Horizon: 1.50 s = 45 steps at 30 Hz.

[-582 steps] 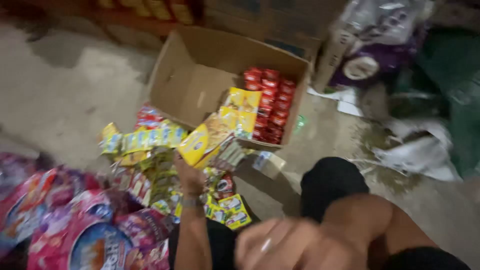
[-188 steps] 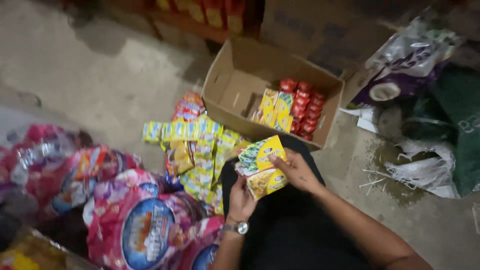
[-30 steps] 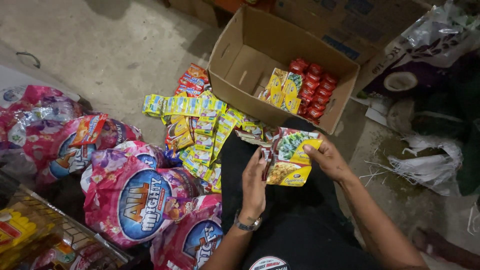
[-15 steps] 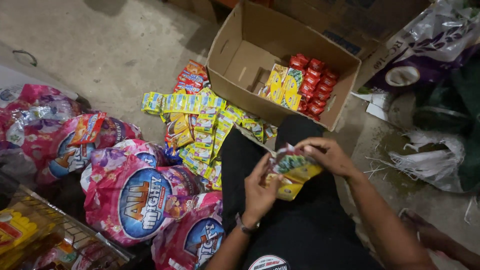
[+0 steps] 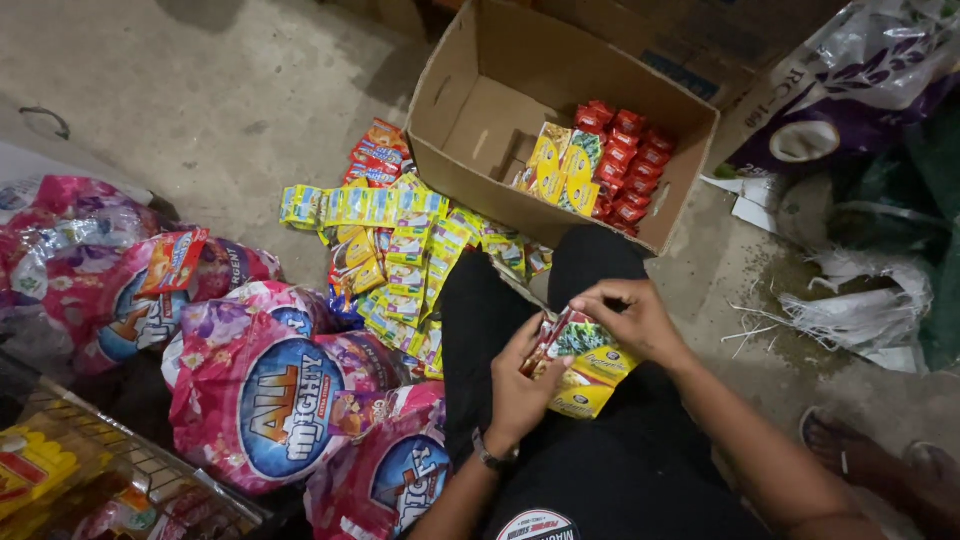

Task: The person sorts and packs sachet strips into a cardboard box in a storage area.

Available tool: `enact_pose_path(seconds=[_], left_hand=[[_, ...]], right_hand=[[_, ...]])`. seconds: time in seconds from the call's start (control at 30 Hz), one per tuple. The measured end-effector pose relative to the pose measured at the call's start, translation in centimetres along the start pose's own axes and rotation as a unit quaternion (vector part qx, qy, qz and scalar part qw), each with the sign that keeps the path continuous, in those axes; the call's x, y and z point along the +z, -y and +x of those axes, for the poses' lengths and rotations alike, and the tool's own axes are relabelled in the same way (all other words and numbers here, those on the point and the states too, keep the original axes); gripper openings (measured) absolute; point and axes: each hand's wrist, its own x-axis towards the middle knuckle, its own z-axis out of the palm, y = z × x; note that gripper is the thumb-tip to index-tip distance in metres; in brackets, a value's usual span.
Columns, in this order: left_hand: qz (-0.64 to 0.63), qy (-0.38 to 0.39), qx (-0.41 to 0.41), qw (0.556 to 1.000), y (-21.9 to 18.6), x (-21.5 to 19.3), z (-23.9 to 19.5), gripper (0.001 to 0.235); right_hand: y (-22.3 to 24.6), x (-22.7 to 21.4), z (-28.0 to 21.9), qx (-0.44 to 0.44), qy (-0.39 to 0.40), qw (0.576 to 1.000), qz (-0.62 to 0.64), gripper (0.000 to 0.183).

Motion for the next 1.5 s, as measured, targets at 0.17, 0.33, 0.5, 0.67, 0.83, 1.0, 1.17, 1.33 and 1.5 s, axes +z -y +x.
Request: enact_pose_path(seconds=[0.17,0.33,0.5,0.67,0.83,1.0,1.17,1.33,1.5], left_hand=[[-0.035,-0.044,-0.009,0.998,2.3,-0.4,0.4,0.057],[-0.072,-0.088,-0.021,0.993,1.6,-1.0,1.0,0.058],[0.018,-0.069,-0.011,0.997,1.5,-1.4,1.5,0.052],[0.234,-0.062,0.104,0.965,-1.2,-1.8,2.1,0.043],[0.367,-0.087,0.267,0.887,-1.3,-2.2,3.1,0.036],[0.190,-0.014,0.026,0.981,1.2,-2.4,3.1,0.024],[0.136,-0.032,0.080,0.987,2.8,-1.6,2.8,0.020],[0.116,-0.061,0.090,0.987,3.1,-1.1,2.4,0.021],[0.126,-0.066,0.111,0.984,4.5,-1.6,2.6,0.024]], right_hand=[[-1.4,-1.0,0.6,0.178,0.063,0.977,0.100,0.024],[0.4,-1.4,0.5,0.112,0.148,0.981,0.062,0.037],[-1.4,-0.4,0.0,0.178,0.087,0.959,0.202,0.023],[-2.2,-0.1,-0.1,0.162,0.078,0.957,0.228,0.023],[-2.5,0.4,-0.1,0.183,0.071,0.962,0.192,0.022],[-1.4,0.3,0.2,0.191,0.035,0.953,0.231,0.022],[-1.0,0.4,0.0,0.211,0.030,0.946,0.242,0.022],[-0.8,0.9,-0.4,0.244,0.011,0.946,0.211,0.021],[-1.5,1.4,-0.7,0.172,0.001,0.962,0.212,0.017]])
